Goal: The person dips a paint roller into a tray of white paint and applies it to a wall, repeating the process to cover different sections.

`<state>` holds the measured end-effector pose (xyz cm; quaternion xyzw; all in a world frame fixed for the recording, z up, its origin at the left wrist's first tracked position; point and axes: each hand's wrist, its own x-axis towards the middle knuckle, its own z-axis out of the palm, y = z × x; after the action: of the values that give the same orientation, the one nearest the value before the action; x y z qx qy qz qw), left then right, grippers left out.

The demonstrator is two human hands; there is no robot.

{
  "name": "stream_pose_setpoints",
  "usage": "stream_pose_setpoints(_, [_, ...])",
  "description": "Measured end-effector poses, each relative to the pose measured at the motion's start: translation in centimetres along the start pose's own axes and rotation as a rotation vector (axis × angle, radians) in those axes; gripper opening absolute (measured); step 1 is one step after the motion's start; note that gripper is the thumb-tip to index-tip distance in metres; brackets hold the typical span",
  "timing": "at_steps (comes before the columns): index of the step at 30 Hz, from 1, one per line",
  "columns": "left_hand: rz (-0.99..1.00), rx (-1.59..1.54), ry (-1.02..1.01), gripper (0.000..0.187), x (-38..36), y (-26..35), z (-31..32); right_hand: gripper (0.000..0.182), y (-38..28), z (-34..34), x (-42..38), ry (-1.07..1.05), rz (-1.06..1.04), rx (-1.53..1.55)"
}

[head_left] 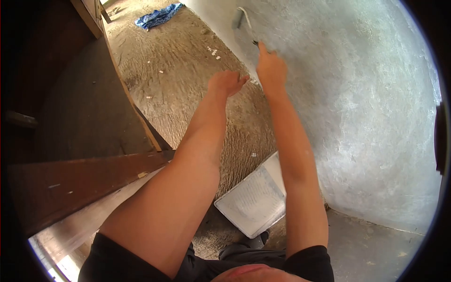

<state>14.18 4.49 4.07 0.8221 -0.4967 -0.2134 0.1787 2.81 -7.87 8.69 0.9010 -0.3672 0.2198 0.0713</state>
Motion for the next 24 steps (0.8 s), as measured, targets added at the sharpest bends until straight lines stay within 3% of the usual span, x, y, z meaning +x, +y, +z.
stream_pose_setpoints(3, [0.026, 0.010, -0.004, 0.067, -1.0, 0.0, -0.7, 0.041, -2.9, 1.2, 2.9, -0.131, 0.155, 0.112])
stream_pose_setpoints(6, [0.032, 0.053, -0.005, 0.067, -1.1, -0.4, -0.1, 0.031, 0.2, 0.3, -0.2, -0.115, 0.199, 0.105])
stream_pose_setpoints(11, [0.017, 0.028, 0.003, 0.071, 0.6, 0.2, 0.5, 0.032, 11.6, -6.6, -14.7, -0.152, 0.149, -0.016])
stream_pose_setpoints(16, [0.024, -0.072, 0.005, 0.075, 3.1, 1.0, 3.5, 0.028, 20.5, -16.3, -31.5, -0.245, 0.281, -0.119])
stream_pose_setpoints(19, [0.039, -0.001, 0.059, 0.076, 3.6, 0.7, 6.0, 0.029, 22.5, -18.9, -35.7, -0.338, 0.333, -0.026])
stream_pose_setpoints(21, [0.025, 0.084, -0.132, 0.077, 2.9, 0.9, 6.1, 0.030, 21.7, -20.3, -36.0, -0.491, 0.791, 0.478])
stream_pose_setpoints(24, [0.036, 0.096, -0.161, 0.076, 3.1, 0.5, 6.1, 0.034, 21.0, -17.8, -35.0, -0.398, 0.733, 0.530])
